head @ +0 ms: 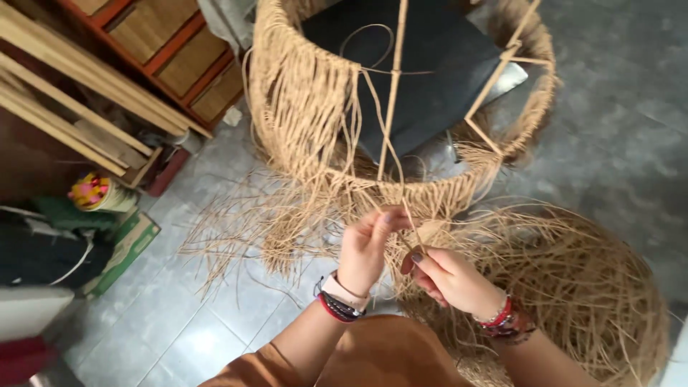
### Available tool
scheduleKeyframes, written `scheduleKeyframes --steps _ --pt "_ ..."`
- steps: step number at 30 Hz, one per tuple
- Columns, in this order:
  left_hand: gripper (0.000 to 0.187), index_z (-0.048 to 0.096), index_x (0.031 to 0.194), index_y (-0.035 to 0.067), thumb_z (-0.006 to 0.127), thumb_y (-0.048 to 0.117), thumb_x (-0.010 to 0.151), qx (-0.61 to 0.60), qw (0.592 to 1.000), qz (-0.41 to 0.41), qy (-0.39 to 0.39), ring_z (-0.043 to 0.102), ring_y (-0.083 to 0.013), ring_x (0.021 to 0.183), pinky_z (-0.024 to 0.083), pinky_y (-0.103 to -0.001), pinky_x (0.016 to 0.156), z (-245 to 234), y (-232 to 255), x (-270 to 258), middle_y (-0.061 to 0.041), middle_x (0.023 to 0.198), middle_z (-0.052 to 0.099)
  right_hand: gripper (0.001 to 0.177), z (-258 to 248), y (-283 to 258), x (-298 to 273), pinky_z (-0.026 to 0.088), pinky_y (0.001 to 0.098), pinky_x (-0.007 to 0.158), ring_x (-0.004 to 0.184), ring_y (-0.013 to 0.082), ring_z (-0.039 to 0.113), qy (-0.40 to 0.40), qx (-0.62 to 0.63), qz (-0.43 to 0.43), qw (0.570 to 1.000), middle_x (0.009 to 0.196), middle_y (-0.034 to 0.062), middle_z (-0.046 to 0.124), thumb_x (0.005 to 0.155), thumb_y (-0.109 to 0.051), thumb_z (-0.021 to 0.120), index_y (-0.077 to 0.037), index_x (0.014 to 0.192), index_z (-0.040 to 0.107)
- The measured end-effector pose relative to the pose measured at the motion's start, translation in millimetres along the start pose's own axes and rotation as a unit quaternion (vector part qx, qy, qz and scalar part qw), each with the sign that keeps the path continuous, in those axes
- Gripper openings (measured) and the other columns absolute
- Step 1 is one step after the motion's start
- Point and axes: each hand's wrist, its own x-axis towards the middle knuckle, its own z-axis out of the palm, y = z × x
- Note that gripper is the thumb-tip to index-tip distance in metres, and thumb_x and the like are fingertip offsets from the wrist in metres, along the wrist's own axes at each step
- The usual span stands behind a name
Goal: Weaving natural fiber strands onto a frame to create a lamp shade.
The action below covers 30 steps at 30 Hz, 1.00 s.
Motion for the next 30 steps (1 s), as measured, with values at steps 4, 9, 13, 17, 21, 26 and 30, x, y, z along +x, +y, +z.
scheduleKeyframes --steps 4,9,13,17,21,26,30 --pt "0.024 0.076 0.112 0.007 0.057 0.020 0.105 0.084 0.996 0.004 -0.042 0.069 -0.0151 0.068 0.058 -0.029 0.074 -8.5 33.1 8.4 -0.012 0.086 0.079 0.044 15.3 -38.6 17.8 0.052 0.0285 0.032 0.034 0.0186 0.059 -0.067 -0.043 0.007 0.997 0.045 0.0101 0.057 0.106 -0.013 0.046 -0.001 0.066 0.060" --pt "0.032 0.074 0.113 0.005 0.048 0.024 0.107 0.103 0.982 0.028 -0.158 0.074 -0.0206 0.110 0.061 -0.030 0.092 -43.1 42.2 30.3 -0.008 0.127 0.072 0.042 19.3 -44.7 43.6 0.049 0.0309 0.046 0.039 0.0216 0.055 -0.126 -0.102 0.030 0.986 0.053 0.0104 0.056 0.106 -0.021 0.039 -0.004 0.070 0.051" --pt "0.027 0.070 0.114 0.002 0.048 0.016 0.107 0.125 0.975 0.069 -0.169 0.069 -0.0154 0.078 0.057 -0.027 0.066 -58.2 41.2 52.3 -0.012 0.111 0.075 0.035 18.2 -36.8 63.2 0.047 0.0277 0.047 0.047 0.0171 0.052 -0.125 -0.095 0.014 0.987 0.061 0.0054 0.053 0.108 -0.019 0.039 -0.006 0.079 0.052" --pt "0.051 0.072 0.100 0.012 0.033 0.044 0.109 0.028 0.996 0.006 -0.080 0.074 -0.0193 0.094 0.059 -0.037 0.093 -83.5 36.7 86.2 -0.007 0.102 0.077 0.033 1.5 -6.1 72.6 0.047 0.0199 0.051 0.055 0.0079 0.050 -0.083 -0.127 -0.066 0.986 0.068 -0.0033 0.055 0.106 -0.021 0.040 -0.007 0.103 0.069" --pt "0.027 0.072 0.097 0.014 0.050 0.025 0.108 -0.118 0.990 -0.013 0.070 0.079 -0.0191 0.093 0.062 -0.041 0.097 -131.2 19.5 121.5 -0.006 0.095 0.081 0.030 -31.5 -0.5 43.8 0.054 0.0232 0.063 0.067 0.0117 0.060 0.018 -0.202 0.075 0.976 0.082 -0.0004 0.068 0.103 -0.029 0.044 -0.013 0.095 0.068" --pt "0.057 0.057 0.059 0.020 0.041 0.048 0.106 0.460 0.872 0.110 -0.127 0.036 -0.0063 0.031 0.027 -0.027 0.030 -166.9 -19.5 105.0 0.007 0.044 0.048 0.027 -17.2 -39.4 30.6 0.054 0.0160 0.056 0.057 0.0067 0.058 0.077 -0.322 0.199 0.923 0.071 -0.0057 0.068 0.105 -0.030 0.049 -0.022 0.098 0.074" --pt "0.046 0.066 0.116 0.001 0.079 0.032 0.084 0.377 0.837 0.346 -0.196 0.064 -0.0349 0.105 0.047 -0.048 0.096 -121.2 34.0 81.0 -0.016 0.108 0.069 0.022 34.6 -59.4 58.0 0.051 0.0392 0.066 0.062 0.0169 0.068 0.028 -0.503 0.038 0.863 0.074 -0.0021 0.070 0.105 -0.034 0.044 -0.022 0.091 0.056"
